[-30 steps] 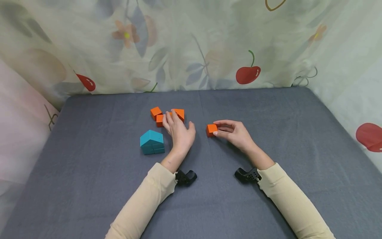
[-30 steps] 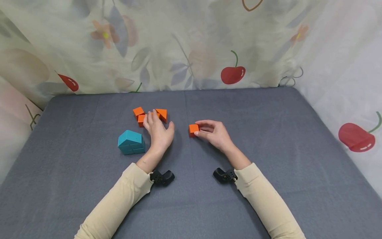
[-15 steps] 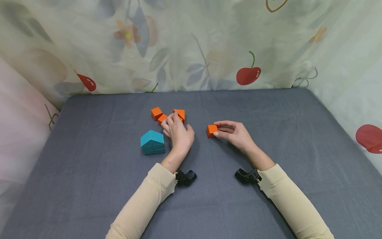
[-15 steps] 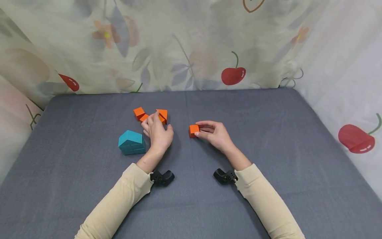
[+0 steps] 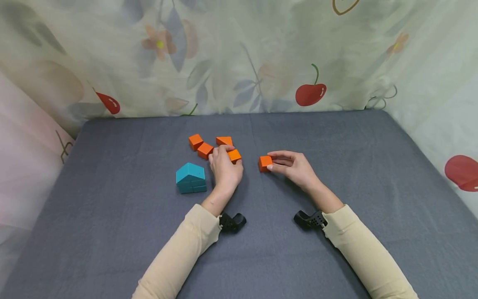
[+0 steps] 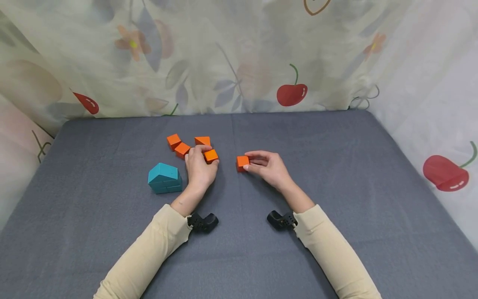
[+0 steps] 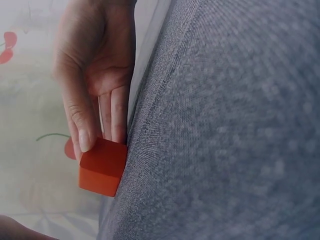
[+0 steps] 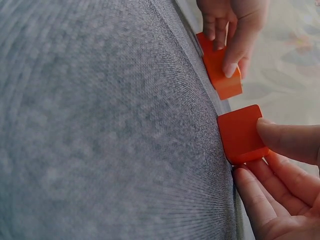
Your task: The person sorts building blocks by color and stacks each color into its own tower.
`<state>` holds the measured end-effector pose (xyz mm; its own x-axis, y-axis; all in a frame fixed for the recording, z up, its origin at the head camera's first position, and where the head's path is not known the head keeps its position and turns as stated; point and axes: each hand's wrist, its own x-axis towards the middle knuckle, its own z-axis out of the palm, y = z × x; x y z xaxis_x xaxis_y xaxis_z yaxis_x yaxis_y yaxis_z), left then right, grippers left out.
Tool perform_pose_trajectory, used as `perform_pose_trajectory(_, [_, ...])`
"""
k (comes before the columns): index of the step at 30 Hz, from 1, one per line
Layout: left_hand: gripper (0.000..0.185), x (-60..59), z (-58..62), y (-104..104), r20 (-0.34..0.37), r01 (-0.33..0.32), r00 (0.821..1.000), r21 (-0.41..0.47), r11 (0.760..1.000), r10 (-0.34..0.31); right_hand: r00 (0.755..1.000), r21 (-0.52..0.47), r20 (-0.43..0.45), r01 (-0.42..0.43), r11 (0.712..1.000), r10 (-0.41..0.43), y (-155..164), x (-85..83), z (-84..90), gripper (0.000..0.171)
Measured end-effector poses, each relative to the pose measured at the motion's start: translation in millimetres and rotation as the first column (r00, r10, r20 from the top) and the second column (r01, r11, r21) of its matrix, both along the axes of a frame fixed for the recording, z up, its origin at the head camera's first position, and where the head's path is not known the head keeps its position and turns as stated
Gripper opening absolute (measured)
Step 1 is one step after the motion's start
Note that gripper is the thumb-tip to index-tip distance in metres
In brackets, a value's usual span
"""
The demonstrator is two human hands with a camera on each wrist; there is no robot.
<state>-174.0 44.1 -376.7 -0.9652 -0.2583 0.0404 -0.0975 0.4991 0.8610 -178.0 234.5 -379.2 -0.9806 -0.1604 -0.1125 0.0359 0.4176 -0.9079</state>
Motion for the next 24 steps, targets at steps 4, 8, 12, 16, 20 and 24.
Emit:
perform_pose_trajectory(4, [0.034,0.9,0.1,0.8,0.014,0.001,1.000,0.009,1.000,-0.001,1.000,0.010,0.011,0.006,1.000,-0.006,-0.1,-0.4,0.4,0.042])
perform_pose_trajectory(8, [0.035,1.3,-0.2,0.8,0.035,0.009,0.999,0.007,1.000,-0.010,1.000,0.013,0.007,0.000,1.000,-0.001,0.1,0.1,0.6,0.042])
perform_pose_trajectory(12, [0.036,2.2,0.3,1.0,0.051,0.035,0.998,0.004,0.999,-0.035,1.000,0.012,0.005,-0.004,1.000,0.004,-0.2,0.8,1.9,0.043])
perform_pose_trajectory(16, [0.035,3.4,0.8,1.9,0.052,0.065,0.997,0.010,0.998,-0.065,1.000,0.011,0.009,0.000,1.000,0.000,-0.7,0.1,2.2,0.042])
perform_pose_trajectory(20, [0.034,4.8,1.6,2.8,0.054,0.095,0.994,0.006,0.995,-0.096,1.000,0.009,0.004,-0.004,1.000,0.003,-0.3,-0.3,1.1,0.043])
perform_pose_trajectory(24, [0.034,6.9,3.5,5.0,0.064,0.138,0.988,-0.009,0.990,-0.138,1.000,0.001,0.001,-0.009,1.000,0.009,0.3,-0.2,0.3,0.043])
